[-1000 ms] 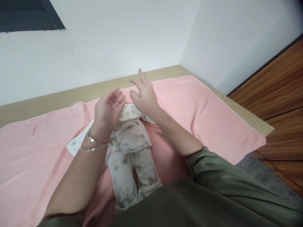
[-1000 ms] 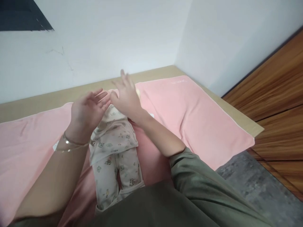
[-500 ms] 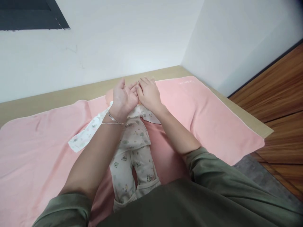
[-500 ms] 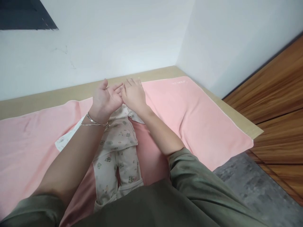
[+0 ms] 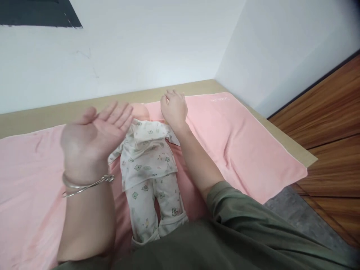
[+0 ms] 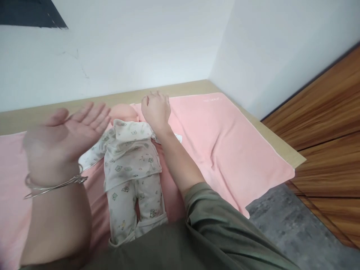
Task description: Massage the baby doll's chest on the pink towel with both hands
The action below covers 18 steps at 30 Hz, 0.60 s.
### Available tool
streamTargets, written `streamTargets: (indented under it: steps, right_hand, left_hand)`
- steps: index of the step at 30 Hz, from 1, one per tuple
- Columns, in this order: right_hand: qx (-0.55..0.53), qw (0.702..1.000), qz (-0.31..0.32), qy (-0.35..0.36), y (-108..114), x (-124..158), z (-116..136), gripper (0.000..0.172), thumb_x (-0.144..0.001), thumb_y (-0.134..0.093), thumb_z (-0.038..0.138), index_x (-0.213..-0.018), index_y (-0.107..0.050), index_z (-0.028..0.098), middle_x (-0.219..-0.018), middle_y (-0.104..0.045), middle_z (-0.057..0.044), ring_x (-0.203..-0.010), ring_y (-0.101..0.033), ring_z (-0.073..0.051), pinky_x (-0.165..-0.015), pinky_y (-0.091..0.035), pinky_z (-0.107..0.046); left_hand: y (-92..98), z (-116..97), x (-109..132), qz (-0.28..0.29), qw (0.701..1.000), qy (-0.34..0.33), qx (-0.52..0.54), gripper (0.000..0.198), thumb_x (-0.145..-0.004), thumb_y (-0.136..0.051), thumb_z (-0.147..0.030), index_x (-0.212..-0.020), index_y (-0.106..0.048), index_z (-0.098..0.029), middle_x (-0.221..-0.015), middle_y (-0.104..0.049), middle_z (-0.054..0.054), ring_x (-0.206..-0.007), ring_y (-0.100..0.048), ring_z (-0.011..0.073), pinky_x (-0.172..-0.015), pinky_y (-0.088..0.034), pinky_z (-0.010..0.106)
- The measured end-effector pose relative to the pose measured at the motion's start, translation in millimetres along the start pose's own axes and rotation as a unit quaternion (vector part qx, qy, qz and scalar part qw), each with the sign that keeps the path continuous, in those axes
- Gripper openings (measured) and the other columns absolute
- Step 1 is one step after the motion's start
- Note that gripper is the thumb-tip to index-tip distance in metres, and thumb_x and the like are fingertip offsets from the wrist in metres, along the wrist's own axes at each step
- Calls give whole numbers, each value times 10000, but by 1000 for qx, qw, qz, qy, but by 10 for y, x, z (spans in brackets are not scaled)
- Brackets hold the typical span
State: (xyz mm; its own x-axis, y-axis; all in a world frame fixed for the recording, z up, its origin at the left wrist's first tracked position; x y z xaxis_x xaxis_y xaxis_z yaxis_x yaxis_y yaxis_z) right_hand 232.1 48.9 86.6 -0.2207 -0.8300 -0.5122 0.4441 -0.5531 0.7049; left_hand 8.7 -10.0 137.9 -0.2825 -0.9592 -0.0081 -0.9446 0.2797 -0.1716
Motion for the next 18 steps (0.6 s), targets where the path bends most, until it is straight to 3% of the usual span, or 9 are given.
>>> streamTargets:
  steps: [2, 4, 8, 12, 14, 16, 18]
  right_hand:
    - [0, 1000, 3, -1, 4, 7, 6, 517, -1040, -281, 220, -1212, -754, 100, -1529, -623, -161, -1545, -459, -344, -1332, -227, -647]
    - [-4, 1000, 2, 2, 2, 19, -4, 532, -1051, -258, 246, -1201, -752, 116, -1541, -611, -158, -1568, -423, -350, -1328, -213, -671]
    - [-10, 1000, 6, 4, -34, 16, -101, 592, -1099, -192, 350, -1235, -732, 149, -1589, -565, -152, -1599, -371, -353, -1334, -160, -689]
    - [-25, 999, 10, 23, -72, -33, -267, 682, -1118, -126, 488, -1411, -630, 134, -1575, -565, -189, -1592, -376, -378, -1310, -141, -743]
    - [-34, 999, 13, 22, -50, -39, -287, 706, -1116, -107, 539, -1467, -584, 156, -1616, -517, -186, -1618, -312, -403, -1282, -123, -794]
    - [-32, 999, 17, 18, 28, 1, -177, 675, -1120, -119, 541, -1489, -567, 198, -1691, -420, -157, -1656, -175, -429, -1252, -91, -843]
    - [-22, 999, 31, 23, 156, 114, 94, 596, -1133, -169, 496, -1523, -536, 234, -1758, -301, -111, -1669, -23, -437, -1247, -56, -853]
  left_hand:
    - [215, -95, 89, -62, 998, -6, -2, 650, -1012, -215, -335, -1619, -406, -202, -1661, -484, -5, -1581, -414, 174, -1356, -335, 439]
    - [412, -161, 160, -112, 993, -27, -12, 632, -1032, -170, -339, -1594, -452, -279, -1655, -482, -78, -1597, -378, 151, -1363, -326, 418]
    - [559, -227, 295, -87, 994, -68, -5, 586, -1063, -171, -377, -1568, -467, -346, -1653, -471, -136, -1606, -352, 129, -1360, -317, 401]
    - [327, -284, 405, -48, 996, -64, -24, 631, -1088, -39, -315, -1636, -352, -300, -1690, -423, -100, -1621, -300, 116, -1330, -343, 379]
    - [140, -293, 427, -45, 997, -56, -13, 675, -1076, 39, -263, -1667, -287, -249, -1687, -432, -69, -1612, -311, 109, -1316, -356, 363]
    - [-42, -255, 433, -34, 999, -30, -3, 697, -1062, 63, -238, -1678, -258, -195, -1676, -455, -31, -1595, -357, 131, -1304, -383, 385]
    - [-193, -171, 442, -15, 999, -15, -37, 681, -1074, 5, -317, -1660, -326, -210, -1638, -511, 0, -1580, -409, 194, -1281, -437, 458]
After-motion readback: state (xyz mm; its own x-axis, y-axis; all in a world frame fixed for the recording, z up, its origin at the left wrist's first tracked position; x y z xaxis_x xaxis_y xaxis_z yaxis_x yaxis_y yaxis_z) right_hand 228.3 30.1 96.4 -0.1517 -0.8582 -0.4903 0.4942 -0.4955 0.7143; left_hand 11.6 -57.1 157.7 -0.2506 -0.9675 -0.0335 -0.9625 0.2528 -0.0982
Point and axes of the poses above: each hand's wrist, its own x-axis away from the middle knuckle, its own y-axis out of the back of the hand, z = x × y, the point moved 2 cm from there along -x, towards the middle knuckle
